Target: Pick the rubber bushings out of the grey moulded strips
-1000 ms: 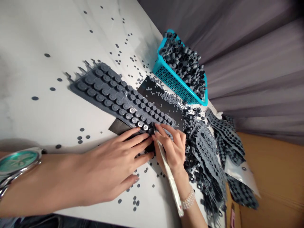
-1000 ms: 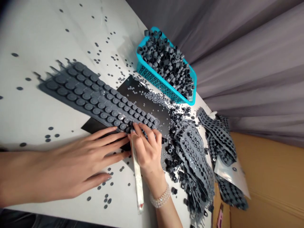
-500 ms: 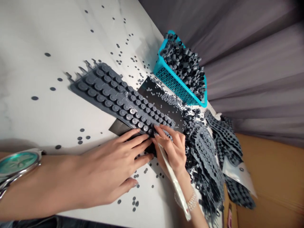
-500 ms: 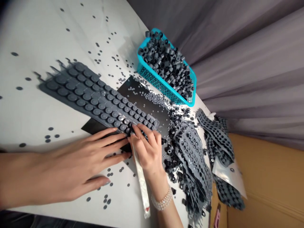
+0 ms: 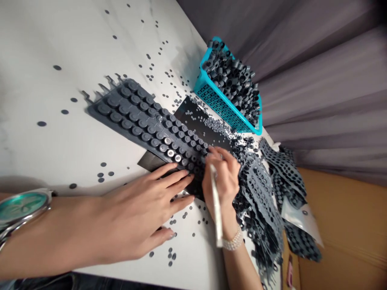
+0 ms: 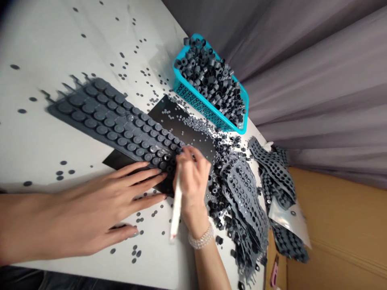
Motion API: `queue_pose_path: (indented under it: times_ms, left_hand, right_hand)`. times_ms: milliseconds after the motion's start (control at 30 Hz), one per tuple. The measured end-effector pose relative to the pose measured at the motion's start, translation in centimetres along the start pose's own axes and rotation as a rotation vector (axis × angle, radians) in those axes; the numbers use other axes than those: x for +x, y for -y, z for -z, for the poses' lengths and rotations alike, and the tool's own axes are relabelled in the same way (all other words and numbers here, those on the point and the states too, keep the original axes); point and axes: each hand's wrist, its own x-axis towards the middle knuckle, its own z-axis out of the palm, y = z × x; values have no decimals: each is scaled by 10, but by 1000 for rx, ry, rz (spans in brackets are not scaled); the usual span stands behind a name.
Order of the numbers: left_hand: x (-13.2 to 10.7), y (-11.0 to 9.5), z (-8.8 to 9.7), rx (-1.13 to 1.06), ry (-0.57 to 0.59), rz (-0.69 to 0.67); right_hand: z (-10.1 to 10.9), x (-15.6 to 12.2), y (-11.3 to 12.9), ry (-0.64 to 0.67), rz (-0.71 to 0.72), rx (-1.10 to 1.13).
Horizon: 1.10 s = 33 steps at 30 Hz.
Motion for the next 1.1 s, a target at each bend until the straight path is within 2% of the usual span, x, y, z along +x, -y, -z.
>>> queue_pose_path:
  times_ms: [67,133,333,433,567,733,1000,1100]
  left_hand:
    - [0,0,-2,0,7,-5]
    - [-1,1,-4,4,0,-6]
    - [-2,0,-6,-49,10,26]
    - [-3,0,-7,-93,14,38]
    - [-3,0,-9,-95,37,41]
    - [-4,0,-10,-93,64,54]
    - [-4,-1,-11,-76,8,35]
    - [-4,0,-9,-70,-1,25]
  right_hand:
    - [1,3,-4,-53,-142,-31]
    - [7,3,-5,-32,-179,-32]
    - [19,-20,5,89,41,94]
    - [19,-28,14,80,145,109]
    - [17,-26,17,77,158,120]
    - [16,-22,13,134,217,95]
    - [14,-11,13,177,353,2]
    - [8,-9,10,52,268,-17]
